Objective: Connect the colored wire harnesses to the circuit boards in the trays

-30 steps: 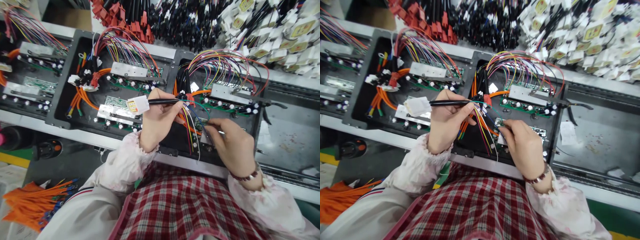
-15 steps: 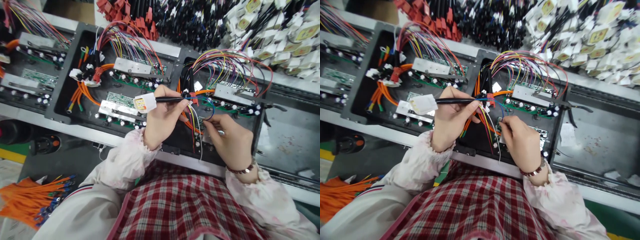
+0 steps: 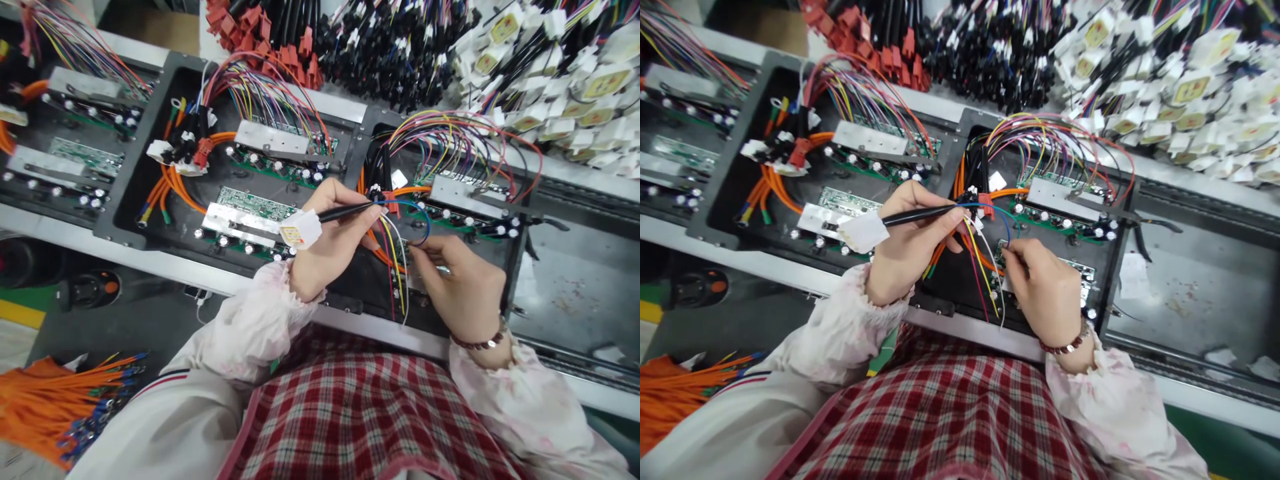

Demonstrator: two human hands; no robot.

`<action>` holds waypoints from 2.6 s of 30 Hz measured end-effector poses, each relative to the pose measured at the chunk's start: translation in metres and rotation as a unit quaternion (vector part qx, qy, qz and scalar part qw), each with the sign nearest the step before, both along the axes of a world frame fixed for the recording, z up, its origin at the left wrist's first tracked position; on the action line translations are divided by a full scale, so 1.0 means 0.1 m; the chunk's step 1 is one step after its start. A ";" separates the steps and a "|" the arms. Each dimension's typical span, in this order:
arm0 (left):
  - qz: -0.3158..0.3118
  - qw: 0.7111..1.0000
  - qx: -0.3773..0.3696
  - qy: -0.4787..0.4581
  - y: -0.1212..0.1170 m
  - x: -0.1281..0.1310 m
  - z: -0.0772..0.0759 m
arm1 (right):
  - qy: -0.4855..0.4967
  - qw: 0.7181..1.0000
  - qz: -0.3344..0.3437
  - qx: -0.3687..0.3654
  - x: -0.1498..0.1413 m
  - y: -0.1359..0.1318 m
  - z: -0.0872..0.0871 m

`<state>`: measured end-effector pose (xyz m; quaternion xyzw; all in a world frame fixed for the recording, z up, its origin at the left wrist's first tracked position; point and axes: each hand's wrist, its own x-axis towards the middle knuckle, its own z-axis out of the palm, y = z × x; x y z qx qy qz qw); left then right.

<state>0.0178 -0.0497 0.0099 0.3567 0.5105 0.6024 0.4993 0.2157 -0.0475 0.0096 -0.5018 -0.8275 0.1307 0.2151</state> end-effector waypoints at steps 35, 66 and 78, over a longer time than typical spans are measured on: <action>0.047 0.998 0.031 0.030 0.09 0.03 -0.02 | -0.031 0.995 -0.093 0.013 0.40 -0.06 0.07; 0.045 0.997 0.023 0.054 0.08 0.01 -0.06 | -0.014 0.992 -0.120 -0.029 0.36 -0.02 -0.06; 0.048 0.996 0.043 0.055 0.07 0.00 -0.07 | -0.051 0.998 -0.008 -0.026 0.20 -0.15 0.16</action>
